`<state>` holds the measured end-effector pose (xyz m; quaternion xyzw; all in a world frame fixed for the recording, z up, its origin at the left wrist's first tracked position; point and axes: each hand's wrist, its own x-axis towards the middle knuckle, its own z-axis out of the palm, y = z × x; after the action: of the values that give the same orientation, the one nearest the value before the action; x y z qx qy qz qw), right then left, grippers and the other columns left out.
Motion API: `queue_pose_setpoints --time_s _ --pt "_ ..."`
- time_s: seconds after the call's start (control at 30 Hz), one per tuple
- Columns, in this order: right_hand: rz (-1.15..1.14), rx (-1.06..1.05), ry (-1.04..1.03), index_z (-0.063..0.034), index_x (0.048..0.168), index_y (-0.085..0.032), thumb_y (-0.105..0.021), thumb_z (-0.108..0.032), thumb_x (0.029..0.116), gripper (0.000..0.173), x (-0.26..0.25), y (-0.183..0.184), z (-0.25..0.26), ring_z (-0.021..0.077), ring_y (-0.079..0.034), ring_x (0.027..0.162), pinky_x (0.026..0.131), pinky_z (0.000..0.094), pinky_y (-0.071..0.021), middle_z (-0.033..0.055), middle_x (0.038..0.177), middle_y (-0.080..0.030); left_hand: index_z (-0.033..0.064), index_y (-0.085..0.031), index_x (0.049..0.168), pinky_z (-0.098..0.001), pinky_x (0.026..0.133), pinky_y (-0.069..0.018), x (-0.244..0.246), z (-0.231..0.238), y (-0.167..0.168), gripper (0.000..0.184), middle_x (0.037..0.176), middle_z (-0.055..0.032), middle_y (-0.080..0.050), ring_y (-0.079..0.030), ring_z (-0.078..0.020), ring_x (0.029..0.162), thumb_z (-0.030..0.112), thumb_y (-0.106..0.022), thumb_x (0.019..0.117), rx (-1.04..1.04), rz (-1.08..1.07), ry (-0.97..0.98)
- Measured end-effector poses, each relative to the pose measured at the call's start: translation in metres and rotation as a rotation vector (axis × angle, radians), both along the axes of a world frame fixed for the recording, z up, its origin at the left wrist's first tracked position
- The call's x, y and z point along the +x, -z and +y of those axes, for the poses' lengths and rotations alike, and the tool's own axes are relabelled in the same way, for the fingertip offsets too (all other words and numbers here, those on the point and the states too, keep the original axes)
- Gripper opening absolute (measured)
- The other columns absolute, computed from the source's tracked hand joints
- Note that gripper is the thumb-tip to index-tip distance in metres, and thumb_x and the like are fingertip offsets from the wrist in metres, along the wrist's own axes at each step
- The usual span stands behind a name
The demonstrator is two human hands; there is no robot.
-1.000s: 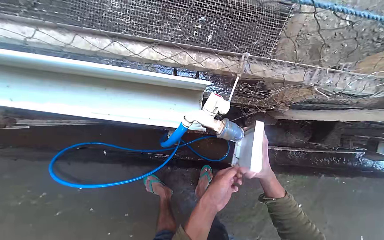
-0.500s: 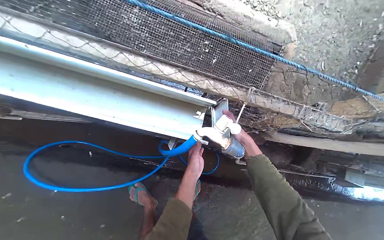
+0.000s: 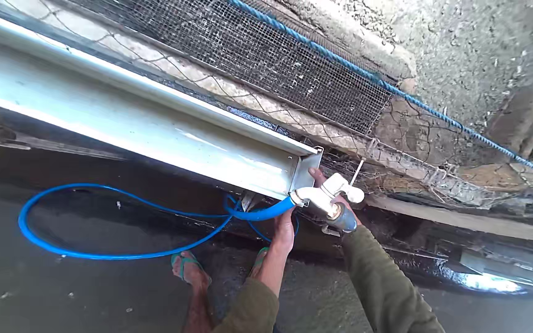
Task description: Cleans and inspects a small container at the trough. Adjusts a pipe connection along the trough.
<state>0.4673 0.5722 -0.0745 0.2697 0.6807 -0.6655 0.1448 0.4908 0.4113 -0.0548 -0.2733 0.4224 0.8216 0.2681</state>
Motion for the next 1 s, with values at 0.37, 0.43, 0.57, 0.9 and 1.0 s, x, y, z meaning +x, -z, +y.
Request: queue_pose_setpoints --time_s 0.37,0.43,0.57,0.9,1.0 --pt "0.071 -0.255 0.173 -0.0091 0.149 -0.041 -0.051 -0.031 0.1052 0.05 0.011 0.0 -0.016 0.007 -0.063 0.116 0.1 0.0291 -0.0537 0.002 0.128 -0.065 -0.0117 -0.045 0.137 -0.0323 0.11 -0.0408 -0.006 -0.003 0.001 0.042 0.137 -0.0225 -0.05 -0.051 -0.0214 0.125 0.005 -0.053 0.0994 -0.041 -0.063 0.026" --pt "0.063 -0.165 0.148 -0.0094 0.153 -0.04 -0.048 -0.034 0.1077 0.052 0.015 -0.001 -0.018 0.0072 -0.059 0.124 0.106 0.0285 -0.05 0.0034 0.139 -0.06 -0.0104 -0.043 0.139 -0.03 0.107 -0.0433 -0.002 -0.002 0.01 0.044 0.135 -0.0199 -0.051 -0.052 -0.018 0.122 0.008 -0.052 0.0999 0.014 -0.056 0.021" --pt "0.018 0.045 0.015 -0.0048 0.156 -0.037 -0.044 -0.034 0.1098 0.055 0.019 -0.005 -0.014 0.005 -0.054 0.131 0.111 0.0248 -0.0454 0.0068 0.147 -0.055 -0.0061 -0.043 0.131 -0.0285 0.097 -0.05 0.007 0.0 0.032 0.04 0.118 -0.011 -0.058 -0.059 -0.0116 0.108 0.01 -0.051 0.0955 0.184 -0.071 -0.074" --pt "-0.155 -0.085 0.419 -0.0077 0.103 -0.061 -0.029 -0.027 0.1086 0.038 -0.033 -0.022 -0.005 0.0111 -0.068 0.072 0.067 0.0298 -0.0582 0.001 0.079 -0.069 -0.0056 -0.045 0.127 -0.0231 0.1 -0.0452 0.01 0.003 0.03 0.042 0.115 -0.0061 -0.057 -0.056 -0.005 0.109 0.012 -0.055 0.0901 0.153 -0.036 -0.135" --pt "-0.169 -0.005 0.39 -0.0105 0.092 -0.06 -0.035 -0.021 0.1063 0.03 -0.042 -0.027 -0.011 0.0087 -0.066 0.066 0.063 0.0278 -0.0576 -0.0018 0.071 -0.066 -0.0071 -0.044 0.129 -0.0225 0.104 -0.0431 0.008 0.003 0.031 0.045 0.118 -0.0083 -0.057 -0.055 -0.006 0.113 0.013 -0.058 0.0904 0.163 -0.024 -0.145"
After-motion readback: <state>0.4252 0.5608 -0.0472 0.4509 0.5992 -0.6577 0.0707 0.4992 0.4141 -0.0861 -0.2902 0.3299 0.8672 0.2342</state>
